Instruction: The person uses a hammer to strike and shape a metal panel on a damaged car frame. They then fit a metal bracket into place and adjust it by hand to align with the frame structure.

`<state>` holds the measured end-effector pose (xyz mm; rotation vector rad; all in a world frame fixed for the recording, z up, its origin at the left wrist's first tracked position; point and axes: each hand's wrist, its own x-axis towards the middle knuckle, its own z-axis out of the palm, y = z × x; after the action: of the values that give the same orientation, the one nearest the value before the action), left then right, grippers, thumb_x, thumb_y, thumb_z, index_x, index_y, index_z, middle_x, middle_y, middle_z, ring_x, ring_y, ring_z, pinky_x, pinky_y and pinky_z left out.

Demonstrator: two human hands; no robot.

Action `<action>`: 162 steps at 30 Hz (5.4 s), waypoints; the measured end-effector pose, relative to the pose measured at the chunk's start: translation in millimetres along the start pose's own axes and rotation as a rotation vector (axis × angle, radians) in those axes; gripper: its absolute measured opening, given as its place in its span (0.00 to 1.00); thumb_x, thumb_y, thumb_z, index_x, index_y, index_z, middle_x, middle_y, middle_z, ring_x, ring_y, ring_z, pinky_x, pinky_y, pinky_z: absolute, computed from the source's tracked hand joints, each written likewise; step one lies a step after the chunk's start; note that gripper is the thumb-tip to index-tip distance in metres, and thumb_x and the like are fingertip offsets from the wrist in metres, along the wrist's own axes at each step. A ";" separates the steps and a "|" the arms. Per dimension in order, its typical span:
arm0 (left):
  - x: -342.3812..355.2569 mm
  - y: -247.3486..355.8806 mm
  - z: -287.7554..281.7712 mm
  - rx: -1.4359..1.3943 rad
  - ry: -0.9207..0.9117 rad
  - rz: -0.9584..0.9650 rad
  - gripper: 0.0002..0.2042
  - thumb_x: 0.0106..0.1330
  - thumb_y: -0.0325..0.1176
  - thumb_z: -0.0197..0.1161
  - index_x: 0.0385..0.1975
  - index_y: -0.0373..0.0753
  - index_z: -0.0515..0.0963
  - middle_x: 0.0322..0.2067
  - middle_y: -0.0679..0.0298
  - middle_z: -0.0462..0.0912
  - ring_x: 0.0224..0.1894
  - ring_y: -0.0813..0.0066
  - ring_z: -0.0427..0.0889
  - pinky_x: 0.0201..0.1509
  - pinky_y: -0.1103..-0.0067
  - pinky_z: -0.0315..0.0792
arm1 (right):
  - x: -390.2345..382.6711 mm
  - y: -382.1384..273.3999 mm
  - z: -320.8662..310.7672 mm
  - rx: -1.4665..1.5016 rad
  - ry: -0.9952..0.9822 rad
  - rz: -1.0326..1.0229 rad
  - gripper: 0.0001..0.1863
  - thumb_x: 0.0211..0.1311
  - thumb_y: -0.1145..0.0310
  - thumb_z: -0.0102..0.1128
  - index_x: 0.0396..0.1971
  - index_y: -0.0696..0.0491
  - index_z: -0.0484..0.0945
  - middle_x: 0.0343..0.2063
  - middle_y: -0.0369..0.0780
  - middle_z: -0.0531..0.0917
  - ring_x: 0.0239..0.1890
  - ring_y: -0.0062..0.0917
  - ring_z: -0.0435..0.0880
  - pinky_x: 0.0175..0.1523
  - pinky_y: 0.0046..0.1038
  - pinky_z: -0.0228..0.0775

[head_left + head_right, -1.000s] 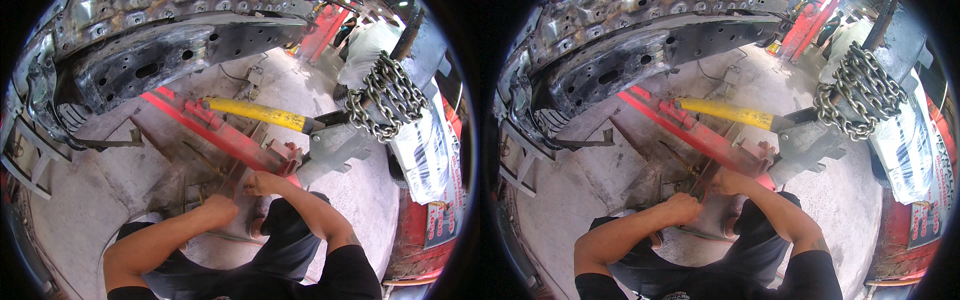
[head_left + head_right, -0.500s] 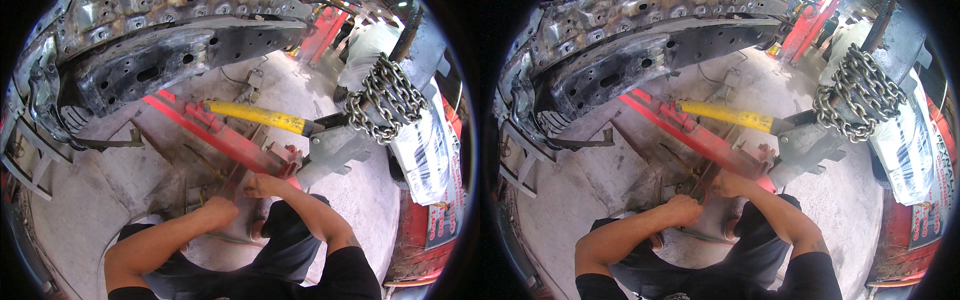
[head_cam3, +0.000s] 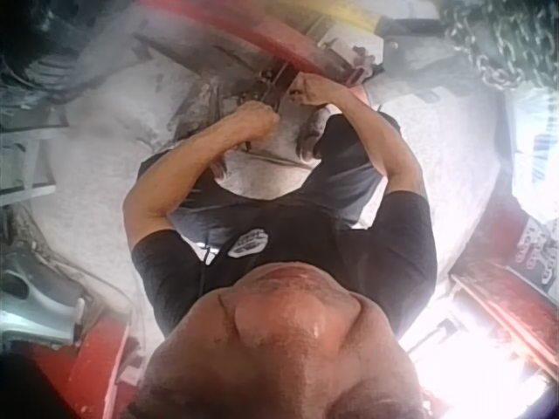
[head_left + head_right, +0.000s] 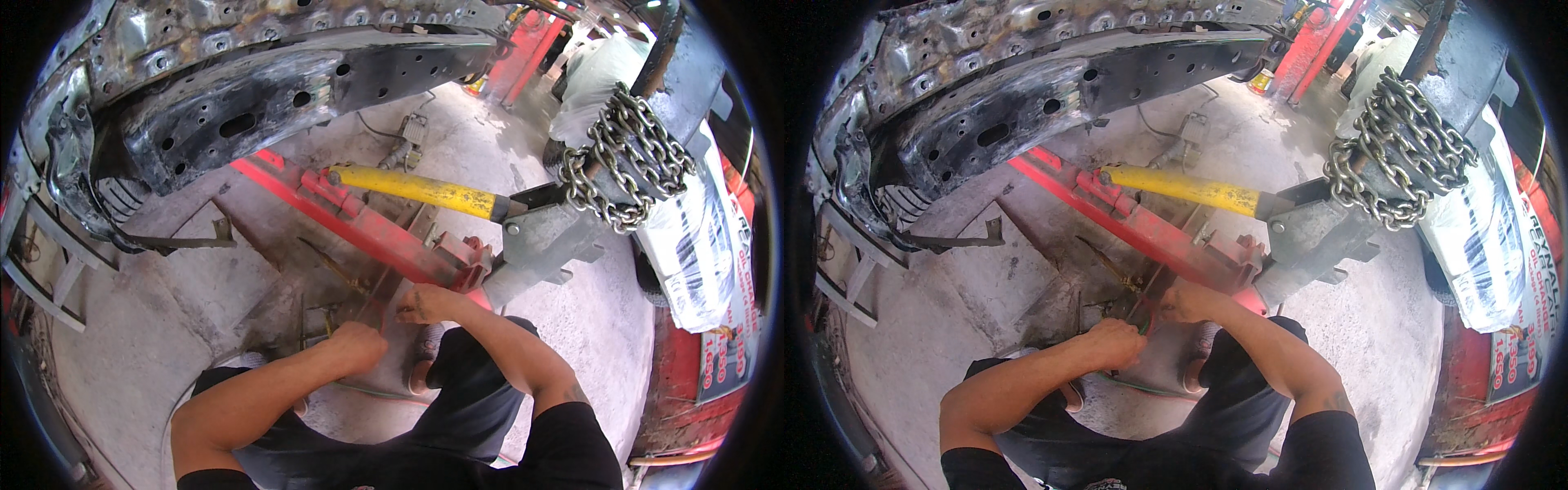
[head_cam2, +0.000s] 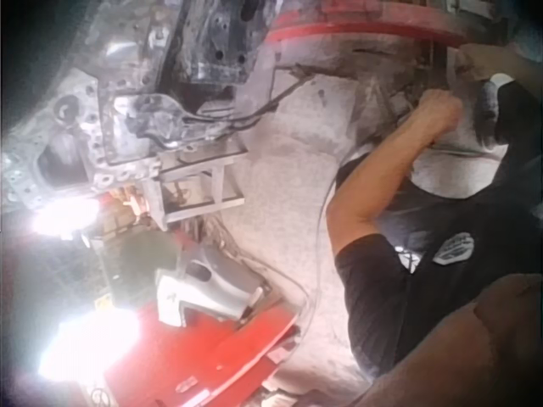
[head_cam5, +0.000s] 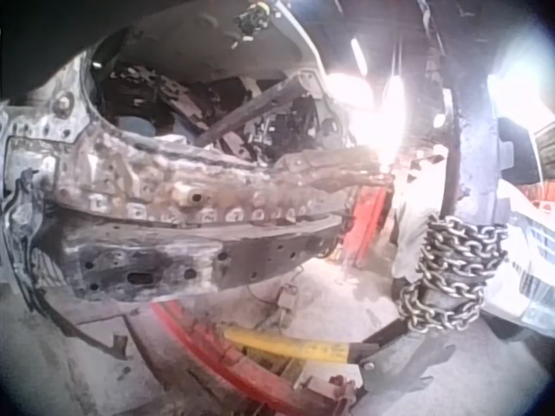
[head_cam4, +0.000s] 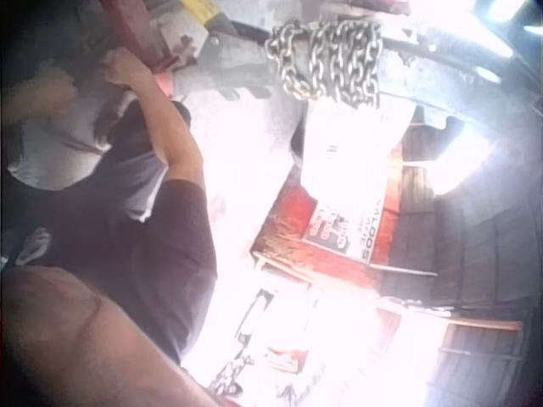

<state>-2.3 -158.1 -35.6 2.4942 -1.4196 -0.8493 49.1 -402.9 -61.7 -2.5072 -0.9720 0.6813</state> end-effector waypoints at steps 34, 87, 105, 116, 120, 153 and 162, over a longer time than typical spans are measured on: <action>-4.9 0.1 -4.4 0.002 0.064 0.011 0.10 0.59 0.35 0.64 0.34 0.36 0.87 0.37 0.51 0.88 0.42 0.52 0.88 0.45 0.61 0.80 | 0.0 4.0 3.1 0.011 0.026 -0.034 0.17 0.66 0.55 0.60 0.34 0.55 0.84 0.28 0.51 0.83 0.33 0.48 0.83 0.41 0.43 0.73; -25.8 -17.5 5.3 -0.028 0.093 -0.197 0.17 0.64 0.44 0.65 0.43 0.35 0.81 0.38 0.47 0.85 0.45 0.45 0.84 0.49 0.56 0.76 | -0.7 33.1 5.2 -0.147 0.067 0.075 0.21 0.65 0.51 0.61 0.35 0.58 0.85 0.31 0.51 0.85 0.36 0.42 0.84 0.43 0.41 0.75; -227.5 23.2 25.6 -0.025 0.563 -0.491 0.18 0.65 0.37 0.65 0.51 0.33 0.80 0.46 0.47 0.83 0.50 0.47 0.81 0.55 0.62 0.73 | -125.9 -32.0 -28.7 -0.190 0.419 -0.065 0.15 0.68 0.61 0.59 0.34 0.61 0.81 0.30 0.52 0.82 0.35 0.48 0.79 0.44 0.43 0.71; -226.7 23.0 62.6 -0.008 0.460 -0.448 0.18 0.65 0.40 0.64 0.48 0.33 0.81 0.44 0.50 0.85 0.49 0.49 0.82 0.57 0.62 0.72 | -257.9 -84.9 -8.5 -0.254 0.571 0.212 0.13 0.65 0.63 0.61 0.40 0.59 0.84 0.41 0.50 0.84 0.48 0.45 0.82 0.55 0.40 0.73; -218.4 15.4 63.4 -0.030 0.555 -0.452 0.18 0.65 0.40 0.64 0.49 0.35 0.81 0.45 0.53 0.84 0.51 0.51 0.80 0.59 0.61 0.70 | -262.8 -81.2 -7.6 -0.256 0.489 0.203 0.16 0.64 0.61 0.62 0.44 0.58 0.83 0.48 0.50 0.82 0.53 0.45 0.80 0.61 0.41 0.71; -169.0 -96.7 50.1 -0.303 0.449 -0.306 0.08 0.57 0.28 0.63 0.36 0.35 0.81 0.34 0.52 0.84 0.38 0.47 0.83 0.45 0.60 0.77 | -182.2 61.0 -29.9 0.093 0.151 0.001 0.14 0.55 0.62 0.62 0.40 0.52 0.81 0.39 0.41 0.81 0.45 0.40 0.80 0.49 0.42 0.74; -190.7 -14.1 21.0 -0.454 0.364 -0.526 0.12 0.60 0.35 0.64 0.40 0.37 0.82 0.40 0.53 0.84 0.49 0.50 0.80 0.54 0.60 0.74 | -192.6 -1.7 -54.1 0.061 -0.155 0.408 0.20 0.67 0.52 0.52 0.45 0.50 0.83 0.42 0.48 0.82 0.49 0.44 0.81 0.53 0.43 0.75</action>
<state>-78.0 10.6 17.8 2.4950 -0.4007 -0.6429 -46.2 -545.3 41.7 -2.6525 -0.4737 1.0212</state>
